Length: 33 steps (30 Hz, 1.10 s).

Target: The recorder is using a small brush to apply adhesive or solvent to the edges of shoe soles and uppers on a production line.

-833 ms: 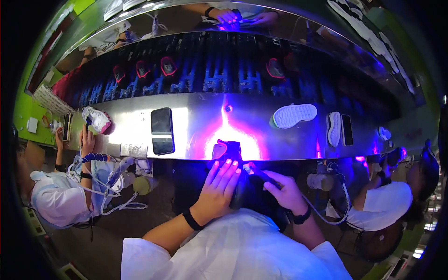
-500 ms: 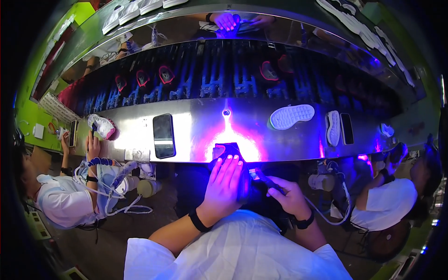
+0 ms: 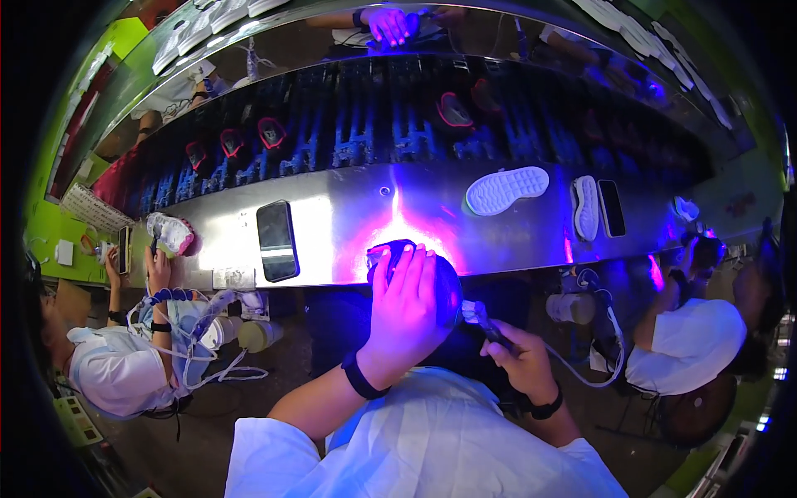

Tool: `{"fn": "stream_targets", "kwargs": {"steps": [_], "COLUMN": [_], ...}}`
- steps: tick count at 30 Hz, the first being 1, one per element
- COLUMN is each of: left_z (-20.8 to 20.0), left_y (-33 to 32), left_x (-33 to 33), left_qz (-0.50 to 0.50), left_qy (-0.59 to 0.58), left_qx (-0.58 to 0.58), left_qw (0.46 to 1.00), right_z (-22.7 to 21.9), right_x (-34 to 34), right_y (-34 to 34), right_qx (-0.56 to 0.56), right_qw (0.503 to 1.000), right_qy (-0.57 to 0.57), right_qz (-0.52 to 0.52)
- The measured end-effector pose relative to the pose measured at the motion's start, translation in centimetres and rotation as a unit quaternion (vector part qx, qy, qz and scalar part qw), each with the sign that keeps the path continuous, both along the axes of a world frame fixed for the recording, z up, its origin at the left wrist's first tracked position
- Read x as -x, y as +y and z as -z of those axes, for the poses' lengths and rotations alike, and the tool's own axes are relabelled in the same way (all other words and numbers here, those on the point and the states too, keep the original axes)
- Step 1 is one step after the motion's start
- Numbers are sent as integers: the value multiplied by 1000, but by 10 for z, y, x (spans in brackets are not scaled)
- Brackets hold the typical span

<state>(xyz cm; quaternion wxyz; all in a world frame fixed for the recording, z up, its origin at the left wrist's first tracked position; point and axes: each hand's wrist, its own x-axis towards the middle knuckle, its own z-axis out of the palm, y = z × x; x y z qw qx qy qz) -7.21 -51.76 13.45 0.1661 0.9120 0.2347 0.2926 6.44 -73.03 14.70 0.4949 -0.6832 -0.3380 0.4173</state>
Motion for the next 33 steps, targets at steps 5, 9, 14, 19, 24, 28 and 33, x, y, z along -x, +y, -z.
{"fn": "stream_targets", "kwargs": {"steps": [5,9,14,19,24,28,33], "left_z": [-7,-4,-12,-17,-16,-4,2], "left_y": [9,21,45,71,92,110,109], "left_x": [-15,-24,-24,-27,-18,7,27], "left_qz": [14,12,50,66,107,104,129], "left_qy": [-20,-51,-39,-29,-34,82,108], "left_qx": [22,42,91,142,124,72,176], "left_qw": [999,998,994,987,986,989,970], "right_z": [-26,-58,-75,-70,-60,-11,-9], "right_x": [-8,-20,-34,-45,-51,-56,-57], "right_y": [15,32,56,82,103,96,95], "right_qx": [-24,13,41,-7,-16,-6,30], "right_qw": [957,931,913,895,894,993,999], "right_qy": [-287,-365,-405,-443,-447,-116,-42], "right_qz": [25,-3,-36,-51,-37,35,2]}}
